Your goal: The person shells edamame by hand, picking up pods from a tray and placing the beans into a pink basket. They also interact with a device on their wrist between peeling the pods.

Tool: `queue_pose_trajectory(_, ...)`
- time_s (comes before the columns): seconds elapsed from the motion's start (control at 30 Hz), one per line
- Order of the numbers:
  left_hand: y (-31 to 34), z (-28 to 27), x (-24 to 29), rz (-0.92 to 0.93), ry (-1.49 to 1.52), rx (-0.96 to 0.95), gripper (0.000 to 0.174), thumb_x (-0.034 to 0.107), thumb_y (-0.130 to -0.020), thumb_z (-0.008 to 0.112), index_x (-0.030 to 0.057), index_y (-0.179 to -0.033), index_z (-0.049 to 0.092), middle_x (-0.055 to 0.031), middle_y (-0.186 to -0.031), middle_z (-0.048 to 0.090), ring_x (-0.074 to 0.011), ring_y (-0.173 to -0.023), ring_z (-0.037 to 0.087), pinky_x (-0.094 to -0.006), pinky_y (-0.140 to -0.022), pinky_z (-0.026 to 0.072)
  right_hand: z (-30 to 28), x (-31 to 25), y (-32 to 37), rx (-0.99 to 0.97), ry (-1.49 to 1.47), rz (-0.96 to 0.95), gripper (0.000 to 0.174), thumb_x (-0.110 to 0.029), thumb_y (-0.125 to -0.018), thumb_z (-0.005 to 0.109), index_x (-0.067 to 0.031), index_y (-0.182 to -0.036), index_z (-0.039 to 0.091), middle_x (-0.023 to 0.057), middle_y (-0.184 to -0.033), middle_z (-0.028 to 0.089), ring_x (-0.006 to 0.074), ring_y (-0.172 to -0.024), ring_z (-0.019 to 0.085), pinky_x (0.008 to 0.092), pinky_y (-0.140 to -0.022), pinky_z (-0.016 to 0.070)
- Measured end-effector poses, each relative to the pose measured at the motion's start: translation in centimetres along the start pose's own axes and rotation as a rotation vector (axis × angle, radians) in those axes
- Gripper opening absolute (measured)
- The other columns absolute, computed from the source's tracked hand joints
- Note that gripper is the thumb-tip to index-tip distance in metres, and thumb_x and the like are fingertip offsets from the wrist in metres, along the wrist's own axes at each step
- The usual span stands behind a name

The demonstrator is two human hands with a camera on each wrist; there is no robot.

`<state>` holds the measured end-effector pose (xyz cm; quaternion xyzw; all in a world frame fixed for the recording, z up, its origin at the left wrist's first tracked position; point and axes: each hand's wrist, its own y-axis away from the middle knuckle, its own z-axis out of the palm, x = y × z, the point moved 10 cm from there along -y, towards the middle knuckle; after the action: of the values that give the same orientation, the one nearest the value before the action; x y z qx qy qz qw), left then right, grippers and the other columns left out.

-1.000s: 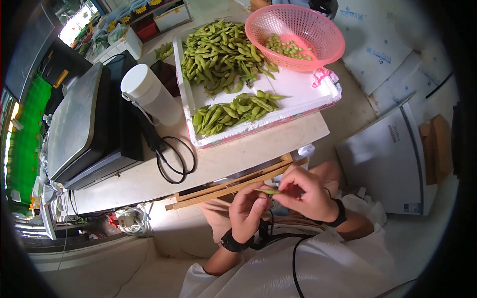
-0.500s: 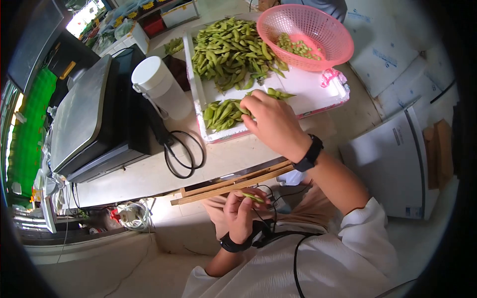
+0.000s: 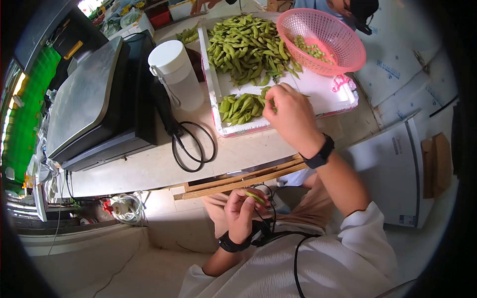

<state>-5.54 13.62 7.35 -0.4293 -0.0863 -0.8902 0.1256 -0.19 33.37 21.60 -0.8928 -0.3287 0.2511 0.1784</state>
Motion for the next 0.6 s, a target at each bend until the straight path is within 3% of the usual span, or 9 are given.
queue_pose_trajectory(0.07, 0.1, -0.1, 0.0, 0.008, -0.021, 0.005, 0.006, 0.008, -0.094, 0.044, 0.0025, -0.096, 0.045, -0.0171, -0.095, 0.06, -0.0183, -0.076, 0.06, -0.0253, -0.065, 0.0492, -2.2, 0.4, 0.8, 0.032, -0.126, 0.038, 0.011, -0.006, -0.077, 0.061, -0.0001, -0.084, 0.056, 0.0101, -0.075, 0.059, 0.023, -0.063, 0.06, 0.0345, -0.056, 0.0474)
queue_pose_trajectory(0.1, 0.1, -0.2, -0.1, 0.006, -0.002, 0.014, 0.007, 0.008, -0.094, 0.046, 0.0023, -0.097, 0.046, -0.0167, -0.095, 0.06, -0.0175, -0.076, 0.059, -0.0248, -0.066, 0.0486, -2.9, 0.5, 1.6, 0.031, -0.128, 0.039, 0.011, -0.006, -0.077, 0.061, -0.0001, -0.084, 0.056, 0.0101, -0.075, 0.059, 0.023, -0.063, 0.06, 0.0345, -0.056, 0.0474)
queue_pose_trajectory(0.17, 0.1, -0.4, -0.3, -0.003, 0.015, 0.028, 0.009, 0.009, -0.093, 0.047, 0.0021, -0.099, 0.047, -0.0162, -0.094, 0.06, -0.0167, -0.076, 0.059, -0.0244, -0.066, 0.048, -0.8, 2.3, 4.8, -0.218, -0.741, 0.326, 0.014, -0.008, -0.082, 0.063, 0.0002, -0.092, 0.059, -0.0003, -0.074, 0.057, 0.0062, -0.062, 0.053, 0.0233, -0.055, 0.0427)
queue_pose_trajectory(0.23, -0.3, 0.3, -0.9, -0.051, 0.199, -0.006, 0.014, 0.011, -0.092, 0.05, 0.0017, -0.103, 0.048, -0.0142, -0.093, 0.059, -0.0156, -0.077, 0.058, -0.0232, -0.067, 0.0462, 0.6, 1.8, 8.7, -0.38, -1.101, 0.461, 0.015, -0.011, -0.086, 0.062, -0.0002, -0.097, 0.06, -0.0071, -0.077, 0.052, -0.0024, -0.066, 0.045, 0.0155, -0.057, 0.0385)
queue_pose_trajectory(0.3, -0.3, 1.2, -1.2, -0.092, 0.188, -0.007, 0.019, 0.011, -0.09, 0.055, 0.0019, -0.105, 0.049, -0.011, -0.092, 0.059, -0.0133, -0.077, 0.056, -0.0213, -0.068, 0.0436, 1.7, 0.7, 12.6, -0.493, -1.325, 0.603, 0.017, -0.01, -0.088, 0.061, -0.0003, -0.102, 0.058, -0.0048, -0.083, 0.057, -0.0009, -0.071, 0.049, 0.0146, -0.062, 0.0422)
queue_pose_trajectory(0.43, -0.2, 3.1, -2.1, -0.133, -0.005, -0.044, 0.019, 0.004, -0.087, 0.061, 0.0016, -0.103, 0.052, -0.006, -0.093, 0.059, -0.0086, -0.08, 0.054, -0.0191, -0.069, 0.0425, 3.0, 1.1, 18.4, -0.456, -1.418, 0.736, 0.02, -0.009, -0.088, 0.061, 0.0007, -0.105, 0.057, -0.001, -0.09, 0.059, 0.001, -0.076, 0.053, 0.0168, -0.067, 0.0458)
queue_pose_trajectory(0.5, -0.4, 3.6, -2.4, -0.079, -0.272, -0.006, 0.017, 0.003, -0.088, 0.061, 0.0005, -0.103, 0.053, -0.0048, -0.094, 0.06, -0.0086, -0.083, 0.056, -0.0203, -0.072, 0.0444, 2.8, 1.5, 19.7, -0.396, -1.425, 0.763, 0.018, -0.009, -0.088, 0.061, 0.0008, -0.103, 0.057, -0.0005, -0.089, 0.059, 0.001, -0.074, 0.053, 0.0158, -0.063, 0.0451)
queue_pose_trajectory(0.6, -0.5, 4.3, -3.6, -0.088, -0.292, -0.028, 0.016, 0.003, -0.088, 0.061, 0.0, -0.101, 0.054, -0.0041, -0.095, 0.061, -0.0094, -0.085, 0.058, -0.0223, -0.075, 0.0459, 2.3, 2.6, 21.1, -0.263, -1.474, 0.777, 0.012, -0.007, -0.089, 0.059, 0.0006, -0.098, 0.056, 0.0011, -0.085, 0.058, 0.0015, -0.064, 0.053, 0.0142, -0.049, 0.0406)
